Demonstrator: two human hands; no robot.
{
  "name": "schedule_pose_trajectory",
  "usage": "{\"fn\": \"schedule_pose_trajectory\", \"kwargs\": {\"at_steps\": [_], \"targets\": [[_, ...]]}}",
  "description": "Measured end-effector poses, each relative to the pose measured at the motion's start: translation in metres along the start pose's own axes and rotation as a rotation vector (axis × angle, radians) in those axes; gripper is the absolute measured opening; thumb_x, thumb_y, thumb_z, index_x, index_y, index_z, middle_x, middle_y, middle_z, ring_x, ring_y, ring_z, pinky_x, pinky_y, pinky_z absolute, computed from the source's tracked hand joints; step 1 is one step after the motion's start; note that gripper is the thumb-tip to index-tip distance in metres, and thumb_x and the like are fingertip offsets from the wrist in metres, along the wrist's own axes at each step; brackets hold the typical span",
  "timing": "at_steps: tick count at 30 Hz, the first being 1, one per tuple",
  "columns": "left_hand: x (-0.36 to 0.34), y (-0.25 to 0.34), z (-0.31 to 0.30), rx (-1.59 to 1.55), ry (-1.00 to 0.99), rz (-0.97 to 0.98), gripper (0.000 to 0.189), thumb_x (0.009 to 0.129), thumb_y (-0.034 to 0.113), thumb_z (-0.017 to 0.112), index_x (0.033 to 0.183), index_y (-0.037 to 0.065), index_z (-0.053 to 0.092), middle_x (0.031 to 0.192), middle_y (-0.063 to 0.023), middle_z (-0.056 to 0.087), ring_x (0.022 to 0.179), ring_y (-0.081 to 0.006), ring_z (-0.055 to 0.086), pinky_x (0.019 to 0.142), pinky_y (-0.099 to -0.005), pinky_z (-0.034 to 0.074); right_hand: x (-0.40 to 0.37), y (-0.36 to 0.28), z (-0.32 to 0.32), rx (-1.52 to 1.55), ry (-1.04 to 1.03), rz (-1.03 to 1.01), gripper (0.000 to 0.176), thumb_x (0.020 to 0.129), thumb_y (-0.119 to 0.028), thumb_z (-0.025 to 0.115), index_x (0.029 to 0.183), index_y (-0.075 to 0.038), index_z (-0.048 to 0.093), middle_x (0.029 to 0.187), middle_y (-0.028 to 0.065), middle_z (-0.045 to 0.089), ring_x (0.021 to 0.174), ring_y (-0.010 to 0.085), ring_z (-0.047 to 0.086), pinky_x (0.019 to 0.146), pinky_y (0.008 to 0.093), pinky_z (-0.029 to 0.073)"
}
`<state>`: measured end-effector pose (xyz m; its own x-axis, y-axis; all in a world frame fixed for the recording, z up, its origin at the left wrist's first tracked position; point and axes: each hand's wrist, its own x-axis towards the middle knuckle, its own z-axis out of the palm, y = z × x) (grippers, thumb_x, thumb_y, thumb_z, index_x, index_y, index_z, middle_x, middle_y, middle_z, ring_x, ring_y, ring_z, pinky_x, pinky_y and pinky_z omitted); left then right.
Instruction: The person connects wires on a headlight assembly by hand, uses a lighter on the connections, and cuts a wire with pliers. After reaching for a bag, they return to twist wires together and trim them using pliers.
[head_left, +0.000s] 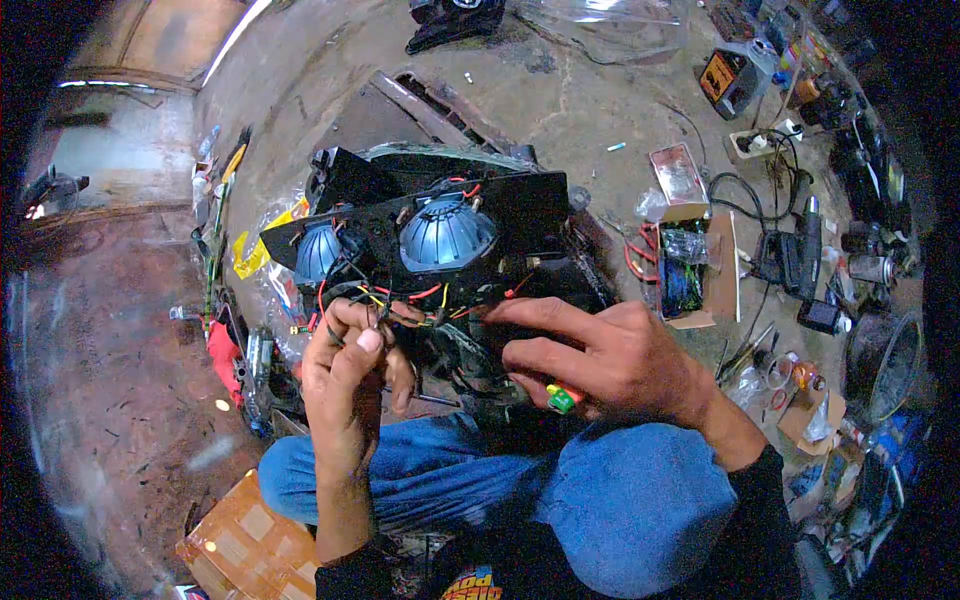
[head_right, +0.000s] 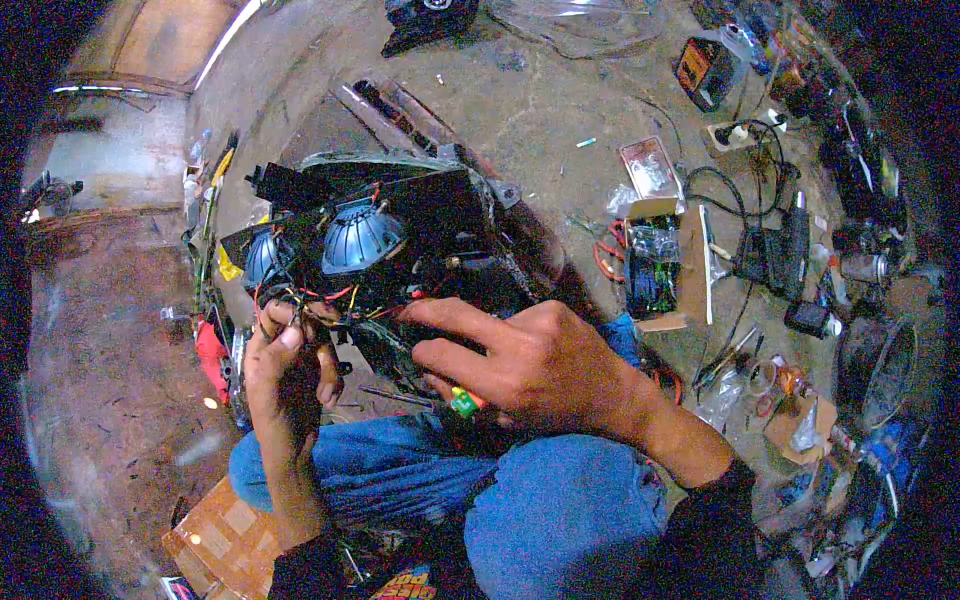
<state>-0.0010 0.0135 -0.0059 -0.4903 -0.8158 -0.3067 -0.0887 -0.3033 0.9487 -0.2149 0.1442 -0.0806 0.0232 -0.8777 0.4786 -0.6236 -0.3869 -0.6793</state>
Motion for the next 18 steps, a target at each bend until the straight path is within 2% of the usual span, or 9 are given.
{"fn": "schedule_pose_trajectory", "kwargs": {"at_steps": [6, 12, 18], "targets": [[0.002, -0.003, -0.001, -0.021, -0.017, -0.01, 0.015, 0.099, 0.015, 0.06, 0.104, 0.004, 0.051, 0.092, -0.0135, 0.066, 0.051, -0.0122, 0.05, 0.045, -0.0256, 0.041, -0.001, -0.002, -0.004, -0.025, -0.001, 0.026, 0.022, 0.087, -0.022, 0.072, 0.106, -0.013, 0.068, 0.132, 0.0077, 0.064, 0.07, 0.0189, 0.072, 0.05, 0.0311, 0.056], [-0.001, -0.002, 0.005, 0.03, 0.033, 0.009, 0.013, 0.1, 0.013, 0.058, 0.106, 0.004, 0.05, 0.096, -0.0144, 0.068, 0.051, -0.0111, 0.048, 0.045, -0.025, 0.039, -0.001, -0.002, -0.006, -0.088, -0.081, 0.002, 0.032, 0.079, -0.017, 0.069, 0.111, -0.013, 0.066, 0.136, 0.0089, 0.061, 0.072, 0.02, 0.073, 0.052, 0.0319, 0.058], [-0.001, -0.003, 0.002, 0.115, 0.004, 0.017, 0.011, 0.101, 0.012, 0.056, 0.104, 0.003, 0.05, 0.104, -0.018, 0.07, 0.053, -0.0133, 0.055, 0.045, -0.0258, 0.044, 0.003, -0.007, -0.012, -0.1, -0.086, 0.026, 0.027, 0.08, -0.018, 0.07, 0.107, -0.012, 0.066, 0.135, 0.0099, 0.062, 0.067, 0.0209, 0.071, 0.052, 0.0326, 0.058]]}}
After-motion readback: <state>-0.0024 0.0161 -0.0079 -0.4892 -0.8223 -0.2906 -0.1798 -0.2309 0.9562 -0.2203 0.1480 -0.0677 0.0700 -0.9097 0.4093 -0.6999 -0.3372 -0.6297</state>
